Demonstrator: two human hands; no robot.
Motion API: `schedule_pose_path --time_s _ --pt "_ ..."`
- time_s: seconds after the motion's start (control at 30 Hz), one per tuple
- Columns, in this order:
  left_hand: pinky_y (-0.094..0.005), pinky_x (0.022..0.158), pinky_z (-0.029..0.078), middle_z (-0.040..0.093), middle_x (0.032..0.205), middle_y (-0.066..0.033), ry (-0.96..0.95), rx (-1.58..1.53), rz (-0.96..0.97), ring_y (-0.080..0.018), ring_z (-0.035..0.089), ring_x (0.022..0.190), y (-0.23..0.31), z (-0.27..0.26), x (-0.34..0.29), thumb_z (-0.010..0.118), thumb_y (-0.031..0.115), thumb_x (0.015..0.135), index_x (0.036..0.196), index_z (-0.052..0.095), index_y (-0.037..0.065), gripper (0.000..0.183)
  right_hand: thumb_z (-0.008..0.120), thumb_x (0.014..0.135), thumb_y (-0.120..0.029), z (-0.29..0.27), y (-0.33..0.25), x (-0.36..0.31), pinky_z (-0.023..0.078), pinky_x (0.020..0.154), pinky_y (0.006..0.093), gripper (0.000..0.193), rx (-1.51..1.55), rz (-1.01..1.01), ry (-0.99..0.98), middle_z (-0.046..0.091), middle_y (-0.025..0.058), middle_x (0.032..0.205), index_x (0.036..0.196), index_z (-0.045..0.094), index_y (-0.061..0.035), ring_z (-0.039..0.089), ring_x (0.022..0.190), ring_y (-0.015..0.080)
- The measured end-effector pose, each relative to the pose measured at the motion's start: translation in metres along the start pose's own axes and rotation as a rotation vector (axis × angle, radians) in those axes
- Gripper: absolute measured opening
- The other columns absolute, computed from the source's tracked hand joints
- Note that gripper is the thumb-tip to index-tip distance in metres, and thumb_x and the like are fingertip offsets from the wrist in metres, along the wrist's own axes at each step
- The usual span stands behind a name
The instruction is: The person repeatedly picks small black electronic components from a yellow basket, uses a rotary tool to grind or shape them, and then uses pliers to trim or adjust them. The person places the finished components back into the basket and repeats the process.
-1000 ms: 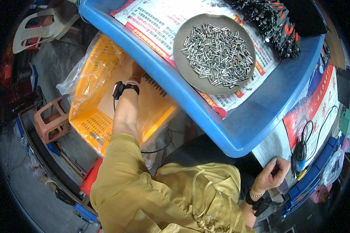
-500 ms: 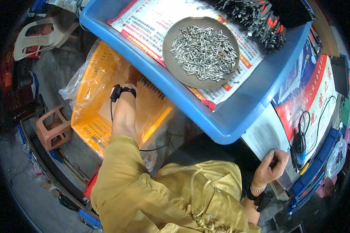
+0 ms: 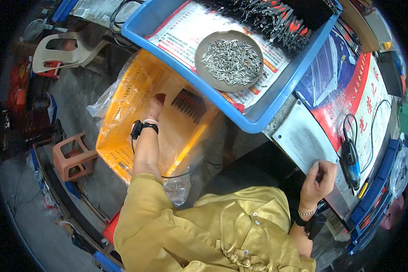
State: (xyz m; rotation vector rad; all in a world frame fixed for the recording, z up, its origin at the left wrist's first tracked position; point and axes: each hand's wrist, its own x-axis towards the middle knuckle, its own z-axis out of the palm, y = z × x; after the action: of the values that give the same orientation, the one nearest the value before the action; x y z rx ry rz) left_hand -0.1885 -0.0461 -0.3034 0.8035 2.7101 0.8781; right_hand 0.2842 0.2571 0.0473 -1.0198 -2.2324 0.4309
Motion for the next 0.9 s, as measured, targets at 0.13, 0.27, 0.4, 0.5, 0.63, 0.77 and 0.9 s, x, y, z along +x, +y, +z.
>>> schedule_pose_path --time_s 0.13,0.27,0.4,0.5,0.63,0.77,0.9 --pt "-0.0416 0.082 0.054 0.072 0.096 -0.0135 -0.097 0.026 0.060 -0.0319 0.069 0.090 -0.014 0.042 0.009 0.065 0.019 0.084 0.099 0.074 0.008 0.021 0.061 0.088 0.003 0.001 0.000 0.000 0.036 0.057 0.0244 0.004 -0.007 0.000 -0.003 0.049 0.0060 0.079 0.088 0.057 0.0017 0.044 0.065 0.0132" --pt "-0.0424 0.083 0.053 0.072 0.095 -0.0139 -0.059 0.063 -0.139 -0.0334 0.068 0.092 -0.011 0.066 0.017 0.067 0.024 0.081 0.096 0.074 0.008 0.023 0.060 0.088 0.004 0.003 -0.002 0.000 0.033 0.056 0.0251 0.003 -0.045 -0.005 -0.014 0.048 0.0053 0.078 0.088 0.057 0.0023 0.042 0.064 0.0131" --pt "-0.0418 0.079 0.053 0.072 0.093 -0.0137 -0.086 0.061 -0.199 -0.0334 0.068 0.089 0.010 0.075 0.023 0.068 0.031 0.082 0.092 0.074 0.008 0.026 0.059 0.088 0.004 0.005 -0.001 0.000 0.033 0.056 0.0244 0.005 -0.075 -0.033 -0.012 0.046 0.0041 0.078 0.088 0.055 0.0018 0.039 0.064 0.0119" --pt "-0.0423 0.077 0.053 0.072 0.090 -0.0141 -0.072 0.164 -0.205 -0.0341 0.068 0.085 0.025 0.074 0.025 0.069 0.031 0.081 0.089 0.074 0.009 0.024 0.058 0.090 0.002 0.005 0.000 0.000 0.033 0.057 0.0238 0.005 -0.100 -0.032 -0.020 0.045 0.0029 0.078 0.089 0.054 0.0011 0.037 0.064 0.0109" --pt "-0.0453 0.078 0.053 0.071 0.089 -0.0165 -0.135 0.080 -0.224 -0.0376 0.067 0.086 0.029 0.069 0.028 0.062 0.032 0.083 0.087 0.074 0.009 0.026 0.057 0.092 0.000 0.005 0.002 -0.002 0.033 0.057 0.0235 0.005 -0.105 -0.031 -0.028 0.045 0.0021 0.078 0.089 0.053 0.0005 0.037 0.065 0.0102" --pt "-0.0454 0.078 0.053 0.071 0.091 -0.0171 -0.358 0.386 0.092 -0.0383 0.067 0.088 0.007 0.062 0.041 0.059 0.027 0.085 0.087 0.074 0.007 0.025 0.057 0.092 -0.001 0.006 0.004 -0.002 0.033 0.058 0.0237 0.006 -0.092 -0.030 -0.024 0.044 0.0023 0.079 0.089 0.052 0.0006 0.037 0.066 0.0105" --pt "-0.0424 0.076 0.053 0.072 0.091 -0.0156 0.003 -0.104 -0.015 -0.0358 0.068 0.086 -0.028 0.060 0.031 0.061 0.025 0.085 0.086 0.073 0.005 0.024 0.057 0.092 -0.001 0.006 0.005 -0.002 0.033 0.057 0.0239 0.007 -0.081 -0.029 -0.024 0.044 0.0026 0.079 0.088 0.052 0.0009 0.037 0.066 0.0107"
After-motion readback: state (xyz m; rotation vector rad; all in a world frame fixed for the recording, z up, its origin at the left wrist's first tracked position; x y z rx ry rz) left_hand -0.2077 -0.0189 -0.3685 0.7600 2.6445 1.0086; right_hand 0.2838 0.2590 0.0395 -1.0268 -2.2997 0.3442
